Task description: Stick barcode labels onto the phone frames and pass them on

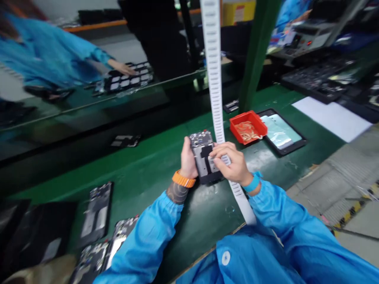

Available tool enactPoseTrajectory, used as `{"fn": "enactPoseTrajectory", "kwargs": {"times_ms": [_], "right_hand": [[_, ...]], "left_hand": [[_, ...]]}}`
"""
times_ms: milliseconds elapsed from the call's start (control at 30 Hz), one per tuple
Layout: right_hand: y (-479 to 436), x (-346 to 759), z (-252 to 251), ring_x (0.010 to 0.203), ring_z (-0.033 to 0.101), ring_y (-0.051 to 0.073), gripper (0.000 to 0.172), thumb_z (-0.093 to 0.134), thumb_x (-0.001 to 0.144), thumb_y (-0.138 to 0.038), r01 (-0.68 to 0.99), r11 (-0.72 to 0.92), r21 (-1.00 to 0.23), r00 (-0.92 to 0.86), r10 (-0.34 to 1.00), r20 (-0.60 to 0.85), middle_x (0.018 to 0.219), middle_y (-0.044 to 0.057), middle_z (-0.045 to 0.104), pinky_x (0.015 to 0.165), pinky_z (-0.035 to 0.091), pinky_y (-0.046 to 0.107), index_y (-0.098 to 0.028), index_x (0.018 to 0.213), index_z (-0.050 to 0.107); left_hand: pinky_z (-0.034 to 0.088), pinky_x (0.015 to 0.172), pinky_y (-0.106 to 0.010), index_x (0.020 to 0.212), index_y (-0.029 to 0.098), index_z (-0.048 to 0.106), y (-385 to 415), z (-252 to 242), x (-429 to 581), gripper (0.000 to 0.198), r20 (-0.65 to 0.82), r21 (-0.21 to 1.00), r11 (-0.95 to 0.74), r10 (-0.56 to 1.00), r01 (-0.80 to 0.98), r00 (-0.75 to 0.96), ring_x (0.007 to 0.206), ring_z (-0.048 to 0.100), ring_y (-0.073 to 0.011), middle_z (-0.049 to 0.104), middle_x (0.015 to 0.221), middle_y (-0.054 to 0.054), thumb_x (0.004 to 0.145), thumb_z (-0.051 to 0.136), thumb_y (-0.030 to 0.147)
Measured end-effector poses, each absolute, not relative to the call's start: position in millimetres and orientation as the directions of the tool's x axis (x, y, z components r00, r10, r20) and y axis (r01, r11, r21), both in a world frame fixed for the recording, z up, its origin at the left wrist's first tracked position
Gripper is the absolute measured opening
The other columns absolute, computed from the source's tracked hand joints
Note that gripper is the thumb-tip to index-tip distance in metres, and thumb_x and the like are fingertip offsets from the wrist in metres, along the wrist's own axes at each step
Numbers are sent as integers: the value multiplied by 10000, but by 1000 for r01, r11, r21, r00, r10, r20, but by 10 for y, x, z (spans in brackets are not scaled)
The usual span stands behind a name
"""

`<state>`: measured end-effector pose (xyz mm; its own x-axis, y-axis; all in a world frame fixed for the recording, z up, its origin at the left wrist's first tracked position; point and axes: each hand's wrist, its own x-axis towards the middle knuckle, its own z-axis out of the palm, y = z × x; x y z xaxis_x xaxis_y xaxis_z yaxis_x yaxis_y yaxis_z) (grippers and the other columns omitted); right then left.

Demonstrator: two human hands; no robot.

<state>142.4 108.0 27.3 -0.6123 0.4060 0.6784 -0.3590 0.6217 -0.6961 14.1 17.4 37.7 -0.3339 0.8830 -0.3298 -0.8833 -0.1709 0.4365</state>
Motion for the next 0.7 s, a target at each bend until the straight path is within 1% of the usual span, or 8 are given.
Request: {"fn": "enactPoseTrajectory", "kwargs": {"times_ms": [67, 200, 267, 400, 467, 567, 700], "right_hand": [[1099, 1415, 236, 964, 704, 246, 94, 603, 946, -306, -368, 584, -723, -613, 432, 662, 921, 50, 756, 945, 567, 510, -267, 861, 611], [1124, 1432, 166, 932, 700, 239, 82, 625, 946, -309, -311, 532, -788, -628, 507, 590, 937, 60, 732, 875, 581, 460, -254, 886, 625], [1135, 1430, 146, 948, 698, 244, 60, 644, 938, -295, -319, 507, -801, -618, 530, 581, 946, 59, 729, 902, 573, 467, -251, 899, 636], [1128, 1408, 154, 958, 692, 240, 24, 660, 928, -261, -383, 451, -806, -609, 533, 588, 937, 51, 723, 1007, 545, 506, -249, 910, 649], [1118, 1402, 160, 943, 688, 232, 5, 658, 929, -253, -386, 432, -815, -616, 537, 576, 929, 46, 712, 1033, 536, 518, -250, 926, 656], [1128, 1400, 148, 973, 679, 238, 18, 663, 920, -250, -362, 450, -816, -621, 536, 571, 952, 52, 693, 1031, 529, 521, -244, 937, 668], [1166, 1398, 137, 1052, 657, 268, 61, 688, 894, -280, -309, 545, -779, -608, 517, 602, 1048, 78, 677, 1003, 519, 519, -242, 941, 690]], "left_hand": [[552, 936, -433, 1178, 105, 715, 170, 368, 136, 768, -315, 457, -172, 886, -873, -340, 986, 731, -307, 765, 1018, -148, 985, 276, 705], [536, 965, -410, 1163, 116, 718, 170, 330, 175, 699, -300, 509, -192, 874, -839, -382, 980, 737, -280, 771, 992, -126, 1030, 249, 617], [531, 973, -407, 1174, 111, 716, 177, 310, 181, 705, -317, 504, -189, 867, -843, -384, 982, 738, -281, 773, 991, -129, 1030, 248, 618], [535, 955, -416, 1203, 84, 710, 188, 312, 171, 787, -323, 438, -187, 880, -879, -348, 977, 738, -299, 771, 1005, -157, 1016, 207, 660], [535, 951, -415, 1216, 82, 705, 191, 325, 174, 787, -315, 417, -207, 881, -885, -354, 971, 739, -298, 770, 1020, -158, 1020, 203, 654], [534, 952, -405, 1245, 89, 693, 202, 325, 180, 743, -315, 393, -238, 873, -888, -373, 964, 740, -289, 771, 1037, -144, 1021, 252, 644], [539, 945, -404, 1269, 104, 680, 223, 272, 167, 699, -298, 364, -274, 872, -890, -389, 953, 741, -281, 773, 1039, -126, 1021, 293, 630]]}}
